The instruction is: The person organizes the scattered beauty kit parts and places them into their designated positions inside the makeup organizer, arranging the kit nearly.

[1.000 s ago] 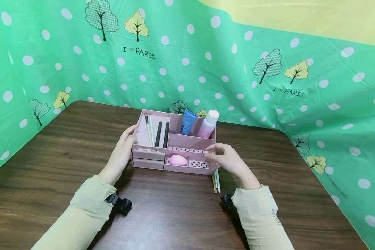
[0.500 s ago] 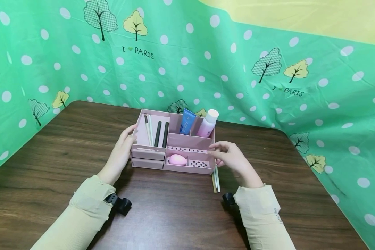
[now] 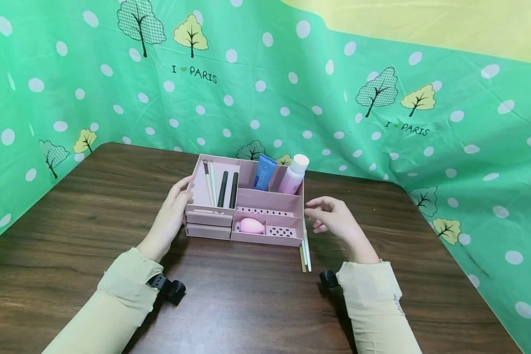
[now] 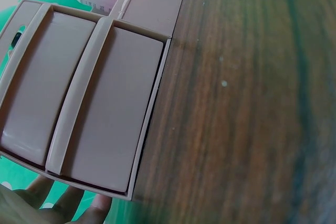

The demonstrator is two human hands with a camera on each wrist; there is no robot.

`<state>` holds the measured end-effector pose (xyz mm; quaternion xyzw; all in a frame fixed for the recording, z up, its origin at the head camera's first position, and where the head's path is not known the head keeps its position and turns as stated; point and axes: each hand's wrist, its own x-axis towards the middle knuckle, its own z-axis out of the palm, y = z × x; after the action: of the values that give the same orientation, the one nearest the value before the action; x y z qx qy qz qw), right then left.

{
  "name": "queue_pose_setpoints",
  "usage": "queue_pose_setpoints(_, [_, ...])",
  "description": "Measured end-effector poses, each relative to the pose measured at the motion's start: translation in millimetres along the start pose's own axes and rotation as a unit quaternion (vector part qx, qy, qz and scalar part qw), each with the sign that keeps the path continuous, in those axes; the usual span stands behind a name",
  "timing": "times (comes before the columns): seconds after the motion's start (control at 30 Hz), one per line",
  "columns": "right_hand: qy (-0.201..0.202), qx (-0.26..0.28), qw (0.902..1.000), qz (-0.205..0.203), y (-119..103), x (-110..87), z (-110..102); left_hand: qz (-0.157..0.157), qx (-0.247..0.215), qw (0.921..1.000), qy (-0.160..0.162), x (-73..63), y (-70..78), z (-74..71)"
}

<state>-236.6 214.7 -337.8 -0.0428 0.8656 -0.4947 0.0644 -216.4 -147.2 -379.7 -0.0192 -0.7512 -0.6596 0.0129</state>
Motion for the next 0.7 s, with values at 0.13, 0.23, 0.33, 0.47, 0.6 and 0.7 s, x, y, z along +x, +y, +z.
queue_pose_setpoints(0.13, [0.002, 0.007, 0.9999, 0.013, 3, 0.9, -2, -0.002, -0.002, 1.0000, 0.001, -0.2, -0.5, -0.1])
queue_pose_setpoints(0.23, [0.004, 0.013, 0.9995, 0.028, 5, 1.6, -2, -0.003, -0.001, 1.0000, 0.002, -0.2, -0.4, -0.2])
queue_pose_setpoints(0.33, [0.002, 0.012, 0.9990, 0.044, 6, 2.0, -3, -0.003, 0.000, 1.0000, 0.001, 0.0, -0.1, -0.1])
queue_pose_setpoints(0.47, [-0.010, 0.010, 0.9984, 0.056, 9, 2.4, -3, -0.004, 0.003, 1.0000, 0.000, 0.3, 0.3, 0.1])
queue_pose_setpoints(0.6, [-0.020, 0.011, 0.9978, 0.062, 12, 2.8, -4, -0.004, 0.000, 1.0000, -0.002, 0.1, 0.4, 0.4])
queue_pose_setpoints(0.7, [-0.028, 0.007, 0.9971, 0.071, 14, 3.4, -4, -0.004, -0.002, 1.0000, -0.002, -0.1, 0.5, 0.6])
